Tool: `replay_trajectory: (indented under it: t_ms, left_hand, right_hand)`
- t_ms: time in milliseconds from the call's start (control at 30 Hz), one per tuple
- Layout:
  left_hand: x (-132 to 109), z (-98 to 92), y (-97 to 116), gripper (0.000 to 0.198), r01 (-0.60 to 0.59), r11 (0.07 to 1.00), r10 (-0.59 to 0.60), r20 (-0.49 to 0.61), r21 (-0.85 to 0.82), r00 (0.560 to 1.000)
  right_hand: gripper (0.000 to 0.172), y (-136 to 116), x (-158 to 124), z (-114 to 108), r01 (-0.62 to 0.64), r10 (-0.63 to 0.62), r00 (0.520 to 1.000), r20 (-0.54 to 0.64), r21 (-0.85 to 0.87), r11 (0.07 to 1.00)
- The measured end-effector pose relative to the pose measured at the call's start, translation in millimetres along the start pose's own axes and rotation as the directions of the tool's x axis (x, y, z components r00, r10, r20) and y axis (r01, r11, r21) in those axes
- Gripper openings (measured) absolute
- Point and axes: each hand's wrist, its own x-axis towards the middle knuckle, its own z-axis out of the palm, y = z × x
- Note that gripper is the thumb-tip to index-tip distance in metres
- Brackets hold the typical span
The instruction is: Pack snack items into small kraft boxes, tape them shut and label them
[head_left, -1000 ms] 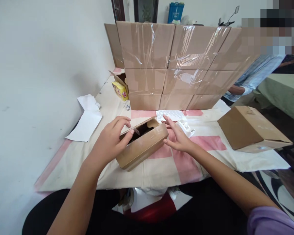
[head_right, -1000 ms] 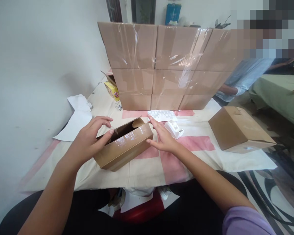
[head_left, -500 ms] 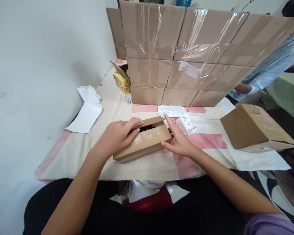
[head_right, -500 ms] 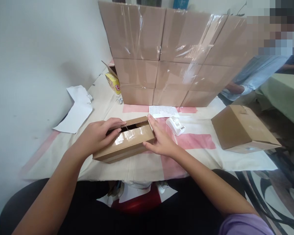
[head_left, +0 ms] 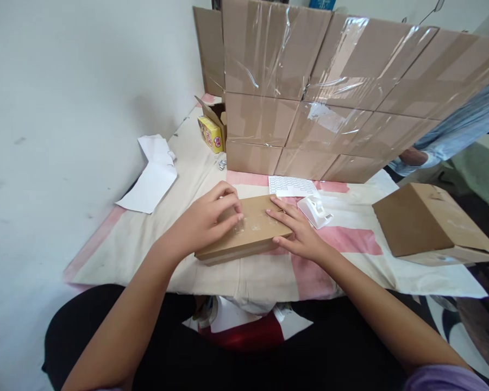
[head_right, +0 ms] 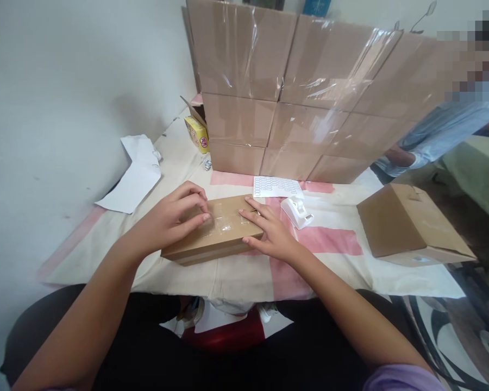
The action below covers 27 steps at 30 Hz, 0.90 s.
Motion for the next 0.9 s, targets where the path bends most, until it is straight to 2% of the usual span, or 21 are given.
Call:
replay_trajectory:
  t_ms: [200,300,367,500,600,767,900]
  left_hand:
    - [-2.1,-11.7,-0.1,0.041,-0.088,0.995,0.081,0.136,0.048,0.987]
    - [-0.4,-9.1,-4.8,0.046,-0.100,0.994,0.093,0.142,0.046,0.985]
    - [1.6,-3.8,-8.3,0.047,-0.115,0.987,0.101,0.130,0.110,0.986]
    - [5.2,9.3,-13.8,0.036,-0.157,0.936,0.120,0.132,0.316,0.984]
    - [5.9,13.6,-15.5,0.027,-0.188,0.910,0.133,0.171,0.370,0.976]
    - [5.4,9.9,-15.7,0.021,-0.184,0.910,0.126,0.175,0.372,0.976]
    - [4.2,4.8,-14.9,0.011,-0.165,0.955,0.132,0.148,0.245,0.980]
  right_hand:
    - [0.066,1.5,-0.1,-2.0,-0.009,0.009,0.998,0.055,-0.005,1.000]
    - [0.066,3.0,0.2,-3.0,-0.004,0.005,0.998,0.057,-0.008,1.000]
    - [0.067,4.4,0.1,-2.8,0.004,-0.003,0.998,0.057,-0.008,1.000]
    - [0.068,5.7,-0.1,-3.7,0.024,-0.023,0.996,0.087,-0.010,1.000]
    - [0.068,5.1,0.2,-5.3,0.031,-0.029,0.995,0.098,-0.015,0.999]
    - [0.067,5.8,0.2,-4.9,0.030,-0.030,0.995,0.096,-0.003,1.000]
    - [0.067,5.8,0.1,-4.2,0.019,-0.019,0.995,0.096,0.004,1.000]
